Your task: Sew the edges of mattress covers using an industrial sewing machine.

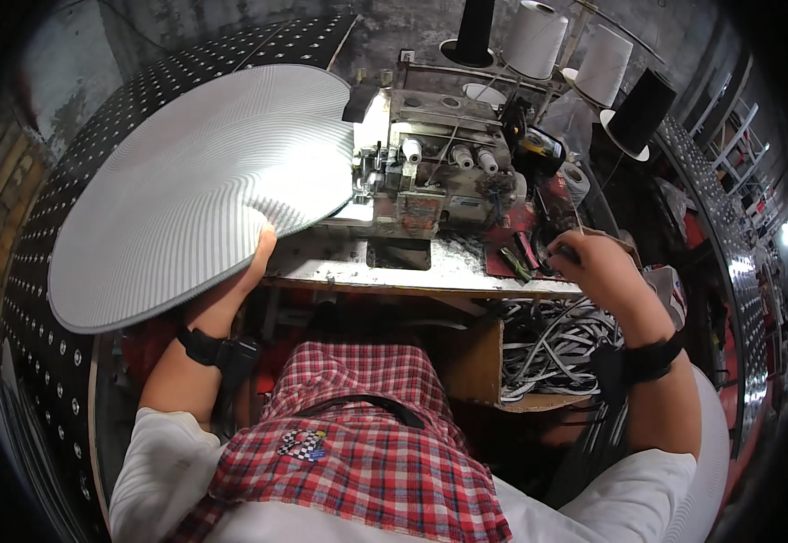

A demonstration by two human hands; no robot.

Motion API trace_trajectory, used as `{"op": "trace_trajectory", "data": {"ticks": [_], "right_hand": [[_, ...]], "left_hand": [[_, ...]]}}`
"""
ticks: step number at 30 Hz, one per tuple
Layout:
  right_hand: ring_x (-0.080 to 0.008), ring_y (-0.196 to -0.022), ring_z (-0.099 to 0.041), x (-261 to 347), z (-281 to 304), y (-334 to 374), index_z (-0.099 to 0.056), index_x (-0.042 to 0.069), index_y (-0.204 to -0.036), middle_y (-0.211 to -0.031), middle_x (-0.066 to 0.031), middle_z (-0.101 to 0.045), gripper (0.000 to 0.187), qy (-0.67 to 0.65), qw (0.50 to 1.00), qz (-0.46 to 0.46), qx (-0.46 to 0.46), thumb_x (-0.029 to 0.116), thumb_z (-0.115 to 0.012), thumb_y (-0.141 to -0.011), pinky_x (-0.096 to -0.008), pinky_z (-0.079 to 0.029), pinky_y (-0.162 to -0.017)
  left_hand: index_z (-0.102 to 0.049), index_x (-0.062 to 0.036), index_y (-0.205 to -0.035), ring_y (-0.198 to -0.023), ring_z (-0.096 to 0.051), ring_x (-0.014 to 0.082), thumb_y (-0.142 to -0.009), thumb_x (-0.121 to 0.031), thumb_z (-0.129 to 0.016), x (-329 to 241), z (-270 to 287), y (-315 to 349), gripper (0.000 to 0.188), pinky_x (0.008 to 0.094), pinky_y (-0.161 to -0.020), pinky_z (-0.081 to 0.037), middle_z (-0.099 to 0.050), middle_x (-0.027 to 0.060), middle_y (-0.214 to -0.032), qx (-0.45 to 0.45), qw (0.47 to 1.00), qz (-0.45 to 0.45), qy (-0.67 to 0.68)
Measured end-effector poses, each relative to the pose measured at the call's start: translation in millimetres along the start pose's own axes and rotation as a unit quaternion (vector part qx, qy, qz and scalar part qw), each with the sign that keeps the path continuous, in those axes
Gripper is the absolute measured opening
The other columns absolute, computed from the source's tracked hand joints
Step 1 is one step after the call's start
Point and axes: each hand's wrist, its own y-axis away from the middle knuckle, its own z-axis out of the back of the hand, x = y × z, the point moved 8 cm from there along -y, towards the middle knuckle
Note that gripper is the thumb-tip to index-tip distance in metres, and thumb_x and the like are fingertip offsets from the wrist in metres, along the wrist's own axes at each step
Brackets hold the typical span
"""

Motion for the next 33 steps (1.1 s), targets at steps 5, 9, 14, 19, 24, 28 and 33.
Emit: {"op": "trace_trajectory", "data": {"ticks": [5,9,14,19,24,28,33], "right_hand": [[-0.0326,-0.071,-0.056,57,-22,-1,-0.055,0.003,-0.088,-0.074,-0.0166,-0.058,0.024,-0.055,0.994,0.078,0.043,0.022,-0.061,-0.074,-0.0356,-0.044,-0.064],[-0.0320,-0.074,-0.056,84,-38,0,-0.049,0.002,-0.093,-0.077,-0.0164,-0.057,0.032,-0.071,0.992,0.076,0.072,0.024,-0.062,-0.074,-0.0363,-0.044,-0.065],[-0.0303,-0.075,-0.056,96,-75,-9,-0.050,0.001,-0.094,-0.080,-0.0157,-0.057,0.027,-0.188,0.975,0.088,0.082,0.021,-0.057,-0.078,-0.0347,-0.044,-0.067],[-0.0183,-0.064,-0.053,138,-116,-58,-0.050,0.002,-0.095,-0.070,-0.0098,-0.055,0.022,-0.321,0.939,0.086,0.087,0.020,-0.051,-0.082,-0.0292,-0.042,-0.061],[-0.0113,-0.054,-0.045,172,-159,-109,-0.052,0.003,-0.085,-0.061,-0.0035,-0.051,0.027,-0.516,0.854,0.033,0.058,0.030,-0.050,-0.083,-0.0254,-0.037,-0.051],[-0.0083,-0.044,-0.035,183,-174,-137,-0.050,0.008,-0.074,-0.053,0.0012,-0.042,0.037,-0.680,0.720,-0.071,0.118,0.042,-0.043,-0.084,-0.0234,-0.029,-0.041],[-0.0077,-0.034,-0.023,202,-188,-167,-0.047,0.012,-0.064,-0.045,0.0047,-0.034,0.049,-0.814,0.533,-0.197,0.121,0.055,-0.034,-0.083,-0.0229,-0.020,-0.034]], "left_hand": [[-0.055,0.0028,-0.087,-0.073,-0.054,0.0277,-0.068,-0.015,-0.055,36,-33,9,0.026,0.0362,-0.066,-0.043,-0.057,0.0137,-0.081,0.008,0.987,0.103,0.122],[-0.057,0.0025,-0.082,-0.070,-0.055,0.0216,-0.081,-0.032,-0.049,86,-51,39,0.035,0.0312,-0.068,-0.043,-0.060,0.0113,-0.076,0.029,0.878,0.358,0.317],[-0.056,-0.0036,-0.067,-0.046,-0.049,0.0093,-0.084,-0.037,-0.043,20,-39,43,0.039,0.0201,-0.043,-0.038,-0.059,0.0087,-0.067,0.327,0.542,0.437,0.639],[-0.060,-0.0023,-0.084,-0.074,-0.056,0.0249,-0.071,-0.016,-0.055,1,-70,-30,0.020,0.0327,-0.067,-0.045,-0.059,0.0119,-0.078,0.247,0.966,-0.016,0.069],[-0.060,-0.0035,-0.087,-0.078,-0.057,0.0261,-0.072,-0.014,-0.052,39,-150,-60,0.020,0.0339,-0.071,-0.045,-0.060,0.0118,-0.081,0.228,0.973,-0.028,-0.028],[-0.059,-0.0024,-0.089,-0.075,-0.057,0.0259,-0.076,-0.014,-0.048,55,-143,-77,0.020,0.0337,-0.067,-0.044,-0.060,0.0125,-0.080,0.229,0.944,0.109,0.212],[-0.058,-0.0014,-0.094,-0.078,-0.056,0.0183,-0.079,-0.011,-0.051,40,-125,-59,0.019,0.0268,-0.068,-0.043,-0.057,0.0117,-0.086,0.189,0.906,0.131,0.354]]}}
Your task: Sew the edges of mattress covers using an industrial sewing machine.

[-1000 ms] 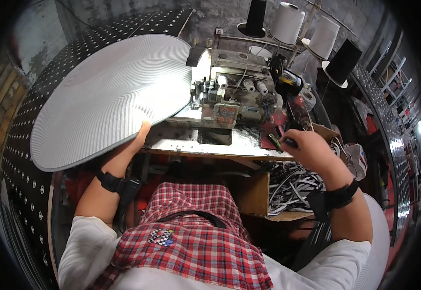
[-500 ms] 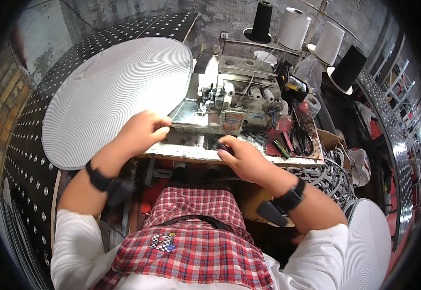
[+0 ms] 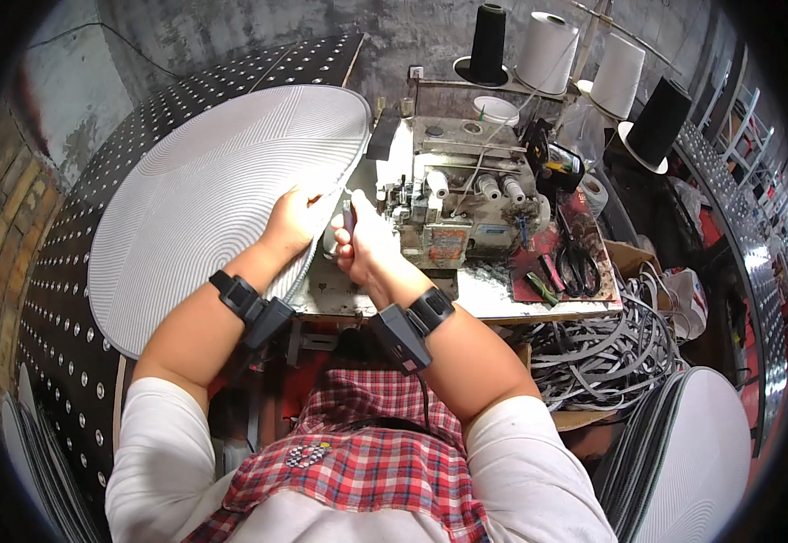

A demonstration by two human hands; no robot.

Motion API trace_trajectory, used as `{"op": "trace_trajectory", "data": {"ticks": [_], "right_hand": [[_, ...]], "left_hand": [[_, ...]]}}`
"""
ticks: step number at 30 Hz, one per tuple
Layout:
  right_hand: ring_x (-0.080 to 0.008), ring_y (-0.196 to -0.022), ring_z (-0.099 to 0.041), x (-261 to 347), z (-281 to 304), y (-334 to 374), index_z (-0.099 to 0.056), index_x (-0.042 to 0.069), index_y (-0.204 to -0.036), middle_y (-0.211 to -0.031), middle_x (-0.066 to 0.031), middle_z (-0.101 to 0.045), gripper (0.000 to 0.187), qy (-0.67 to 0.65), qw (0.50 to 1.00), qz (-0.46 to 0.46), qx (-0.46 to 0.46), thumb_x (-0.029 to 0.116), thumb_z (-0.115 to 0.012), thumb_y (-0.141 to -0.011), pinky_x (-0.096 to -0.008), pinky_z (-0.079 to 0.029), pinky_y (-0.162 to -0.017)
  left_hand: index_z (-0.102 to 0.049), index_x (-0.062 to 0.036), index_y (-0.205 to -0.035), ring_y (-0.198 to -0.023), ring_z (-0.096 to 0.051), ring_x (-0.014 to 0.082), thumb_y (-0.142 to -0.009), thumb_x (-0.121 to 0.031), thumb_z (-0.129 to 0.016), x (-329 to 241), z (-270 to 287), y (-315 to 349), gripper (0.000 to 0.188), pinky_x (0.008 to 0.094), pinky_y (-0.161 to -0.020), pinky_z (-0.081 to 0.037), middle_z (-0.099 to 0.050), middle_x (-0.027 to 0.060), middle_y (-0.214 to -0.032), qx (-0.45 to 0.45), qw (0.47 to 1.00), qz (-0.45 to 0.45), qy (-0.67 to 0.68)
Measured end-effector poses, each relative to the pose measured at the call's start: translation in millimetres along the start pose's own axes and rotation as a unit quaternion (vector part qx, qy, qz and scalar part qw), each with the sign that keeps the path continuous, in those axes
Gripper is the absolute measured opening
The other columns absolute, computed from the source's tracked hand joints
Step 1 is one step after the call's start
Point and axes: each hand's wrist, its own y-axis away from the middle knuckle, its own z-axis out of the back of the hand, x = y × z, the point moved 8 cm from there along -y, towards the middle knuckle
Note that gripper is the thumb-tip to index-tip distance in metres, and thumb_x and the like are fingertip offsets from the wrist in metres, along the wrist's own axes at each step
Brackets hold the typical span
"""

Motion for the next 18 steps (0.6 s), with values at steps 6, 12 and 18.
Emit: {"op": "trace_trajectory", "data": {"ticks": [6,12,18], "right_hand": [[-0.0090,-0.036,-0.024,-5,-11,-10,-0.041,0.013,-0.065,-0.046,0.0027,-0.032,0.032,-0.122,0.992,0.018,-0.021,0.040,-0.035,-0.082,-0.0232,-0.018,-0.036],[-0.0094,-0.035,-0.021,-5,-14,-17,-0.039,0.013,-0.064,-0.046,0.0030,-0.029,0.027,-0.170,0.985,0.030,-0.015,0.034,-0.035,-0.080,-0.0234,-0.015,-0.035],[-0.0080,-0.032,-0.020,-8,-21,-21,-0.041,0.012,-0.061,-0.044,0.0040,-0.029,0.037,-0.207,0.977,0.008,0.039,0.039,-0.029,-0.083,-0.0232,-0.015,-0.030]], "left_hand": [[-0.058,-0.0010,-0.090,-0.075,-0.056,0.0205,-0.077,-0.009,-0.052,-2,7,6,0.016,0.0278,-0.066,-0.044,-0.056,0.0112,-0.083,-0.065,0.996,-0.018,-0.054],[-0.058,-0.0018,-0.087,-0.079,-0.055,0.0279,-0.075,-0.014,-0.052,0,3,5,0.018,0.0319,-0.071,-0.044,-0.056,0.0143,-0.087,-0.048,0.999,0.009,-0.018],[-0.058,-0.0011,-0.089,-0.081,-0.056,0.0271,-0.075,-0.014,-0.052,13,1,4,0.020,0.0330,-0.072,-0.044,-0.057,0.0148,-0.088,-0.048,0.996,0.031,0.071]]}}
